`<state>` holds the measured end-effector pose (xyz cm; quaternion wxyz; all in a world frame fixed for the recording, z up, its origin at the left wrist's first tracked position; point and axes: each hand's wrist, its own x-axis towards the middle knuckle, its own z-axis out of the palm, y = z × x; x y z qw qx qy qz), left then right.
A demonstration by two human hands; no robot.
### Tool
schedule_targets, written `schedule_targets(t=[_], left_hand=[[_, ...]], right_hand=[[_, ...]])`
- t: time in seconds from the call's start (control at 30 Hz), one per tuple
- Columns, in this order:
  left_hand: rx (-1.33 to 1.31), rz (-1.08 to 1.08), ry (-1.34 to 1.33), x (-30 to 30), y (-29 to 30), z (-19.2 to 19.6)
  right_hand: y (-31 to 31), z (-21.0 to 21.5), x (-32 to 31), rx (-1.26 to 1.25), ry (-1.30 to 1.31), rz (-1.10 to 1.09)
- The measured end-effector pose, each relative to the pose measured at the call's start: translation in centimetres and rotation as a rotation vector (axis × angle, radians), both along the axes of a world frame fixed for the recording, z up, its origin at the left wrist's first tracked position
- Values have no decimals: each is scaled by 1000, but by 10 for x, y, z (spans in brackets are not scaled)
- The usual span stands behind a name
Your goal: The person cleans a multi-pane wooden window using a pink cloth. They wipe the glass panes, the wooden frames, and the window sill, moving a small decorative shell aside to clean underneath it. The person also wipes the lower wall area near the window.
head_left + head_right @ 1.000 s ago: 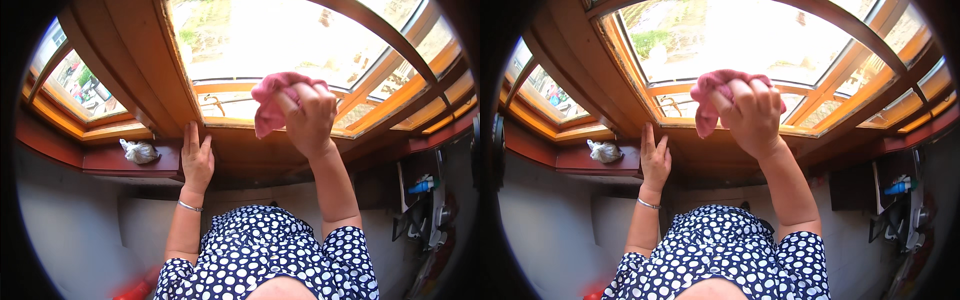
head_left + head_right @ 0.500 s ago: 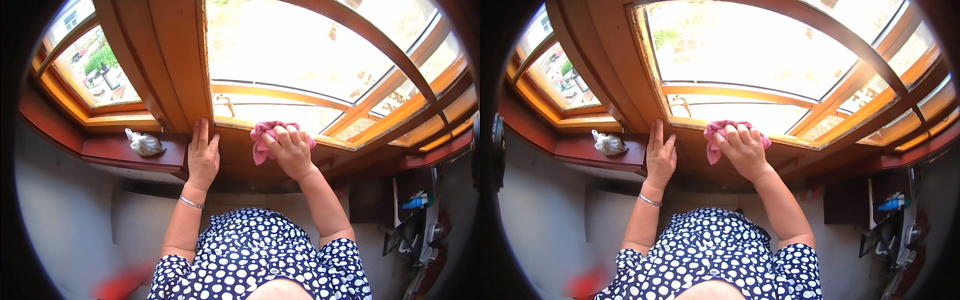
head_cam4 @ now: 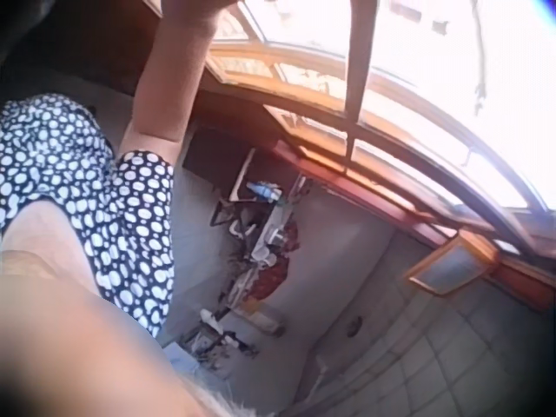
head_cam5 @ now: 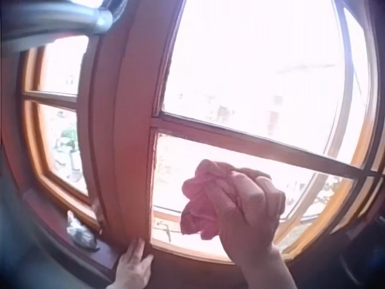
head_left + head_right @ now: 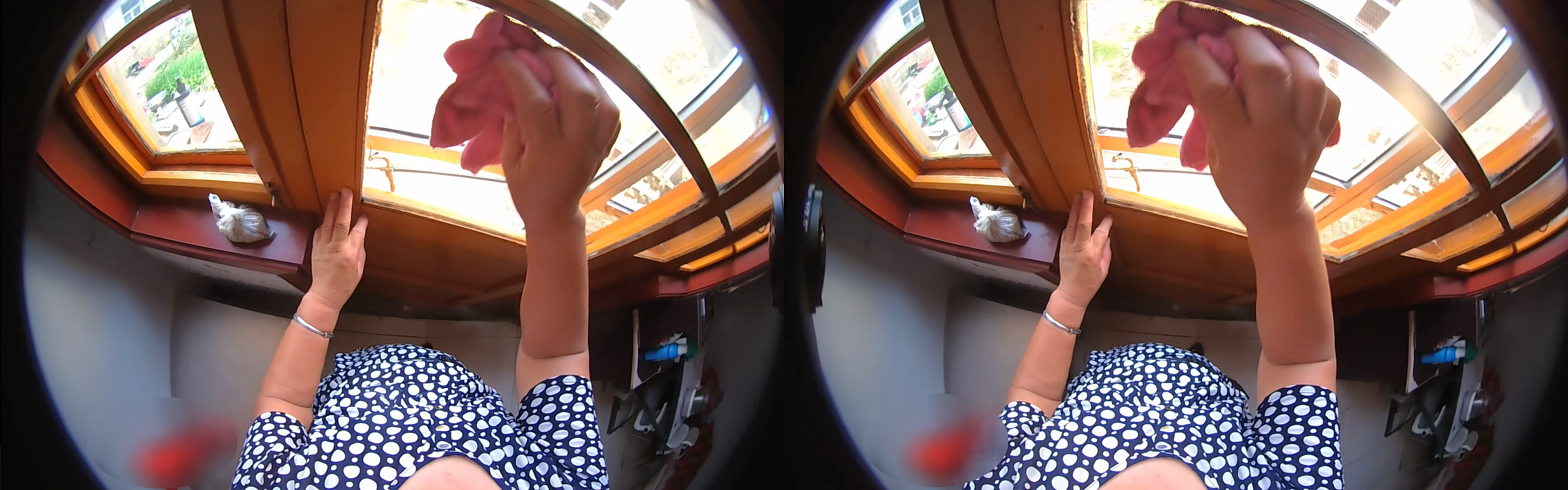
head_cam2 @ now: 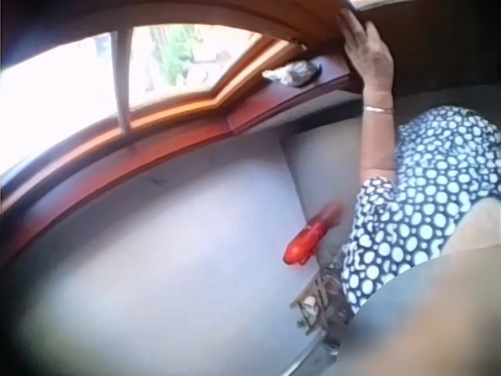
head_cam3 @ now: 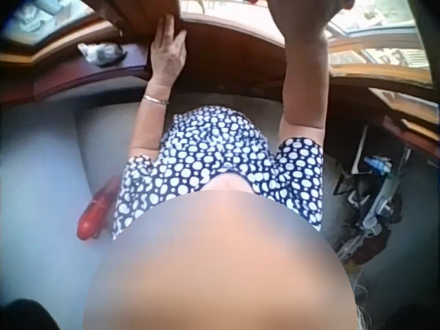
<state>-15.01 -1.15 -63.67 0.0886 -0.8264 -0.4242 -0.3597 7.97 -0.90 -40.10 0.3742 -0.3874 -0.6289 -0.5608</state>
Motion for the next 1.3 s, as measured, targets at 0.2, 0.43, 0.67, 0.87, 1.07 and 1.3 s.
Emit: schedule_targets(t=[0.2, 0.43, 0.67, 0.87, 1.07, 1.3], left_hand=[[-4, -5, -16, 1, 0, 2], [10, -5, -15, -1, 1, 2], [-4, -47, -53, -2, 5, -3], [-55, -49, -38, -5, 2, 0], [-38, -27, -8, -5, 1, 2], [3, -31, -27, -2, 3, -1]], right_hand=[[-10, -64, -7, -239, -105, 13], [-20, -123, -6, -445, -207, 77], [-28, -161, -6, -616, -277, 101], [-23, -101, -18, -493, -225, 92], [5, 0, -14, -66, -119, 62], [1, -55, -23, -256, -89, 80]])
